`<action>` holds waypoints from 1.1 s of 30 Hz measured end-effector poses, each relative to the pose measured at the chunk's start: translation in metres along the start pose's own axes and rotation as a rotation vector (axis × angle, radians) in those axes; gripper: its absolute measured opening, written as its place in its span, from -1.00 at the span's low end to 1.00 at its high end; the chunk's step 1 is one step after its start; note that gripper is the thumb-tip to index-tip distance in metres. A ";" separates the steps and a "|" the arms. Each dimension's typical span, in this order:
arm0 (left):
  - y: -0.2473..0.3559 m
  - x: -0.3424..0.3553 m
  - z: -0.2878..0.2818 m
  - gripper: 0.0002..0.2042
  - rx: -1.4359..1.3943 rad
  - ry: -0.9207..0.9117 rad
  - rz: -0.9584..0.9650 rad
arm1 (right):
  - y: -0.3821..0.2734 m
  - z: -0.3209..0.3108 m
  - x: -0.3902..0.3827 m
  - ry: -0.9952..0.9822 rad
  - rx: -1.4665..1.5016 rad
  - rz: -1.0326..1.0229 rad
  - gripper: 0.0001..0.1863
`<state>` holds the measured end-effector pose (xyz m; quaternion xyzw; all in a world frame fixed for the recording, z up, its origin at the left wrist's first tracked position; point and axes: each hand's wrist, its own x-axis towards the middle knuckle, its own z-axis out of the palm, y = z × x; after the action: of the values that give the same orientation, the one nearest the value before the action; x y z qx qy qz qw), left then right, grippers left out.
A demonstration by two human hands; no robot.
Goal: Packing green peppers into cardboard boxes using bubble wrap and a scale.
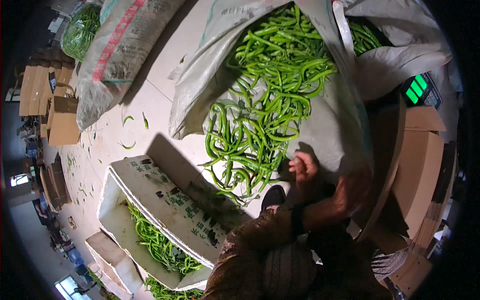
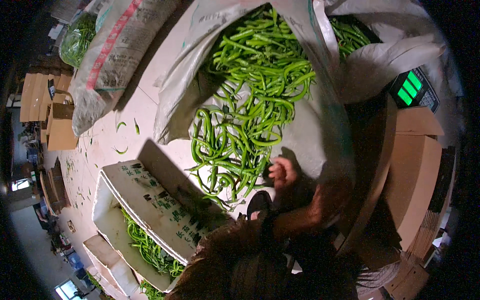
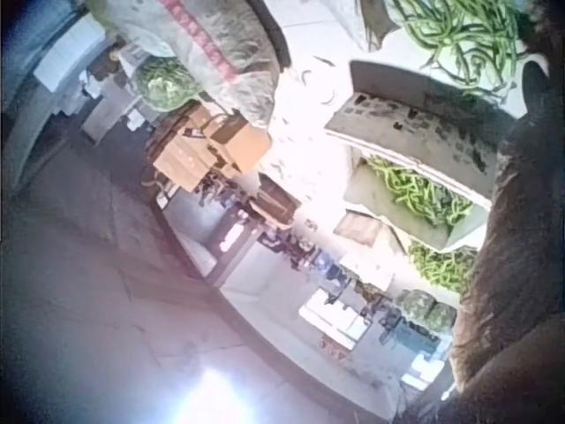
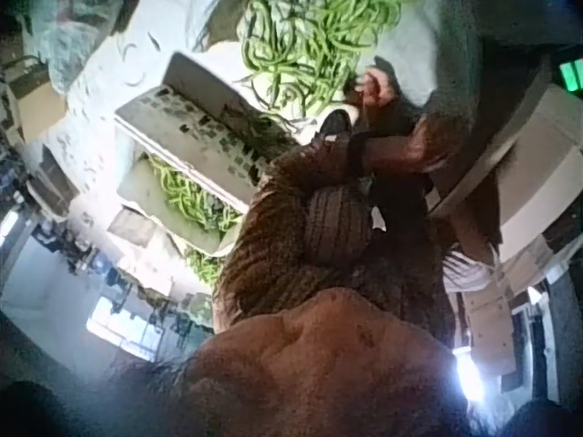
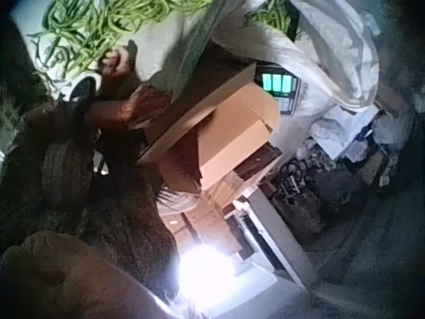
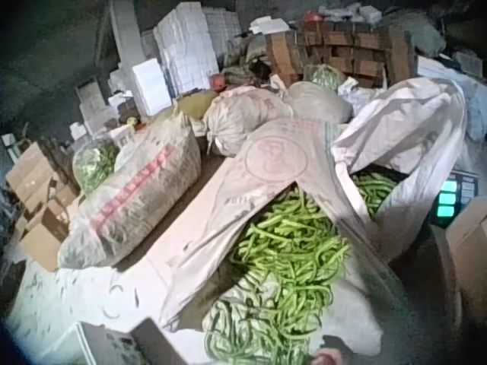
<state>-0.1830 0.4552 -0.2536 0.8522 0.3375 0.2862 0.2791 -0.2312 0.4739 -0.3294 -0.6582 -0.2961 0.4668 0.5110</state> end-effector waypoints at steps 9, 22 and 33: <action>-0.133 0.048 -0.107 -0.58 -0.365 -0.398 -0.319 | 0.050 -0.114 0.060 0.316 0.338 0.076 -0.46; -0.257 0.068 -0.013 0.24 0.336 -0.305 -0.547 | 0.106 -0.101 0.109 0.122 -0.256 0.105 -0.42; -0.226 -0.043 -0.104 0.04 -1.020 -0.056 -0.650 | 0.067 -0.026 0.043 -0.188 0.383 0.228 -0.57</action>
<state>-0.3740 0.5925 -0.3469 0.4712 0.3934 0.2892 0.7345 -0.1968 0.4802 -0.4057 -0.5322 -0.1723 0.6284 0.5406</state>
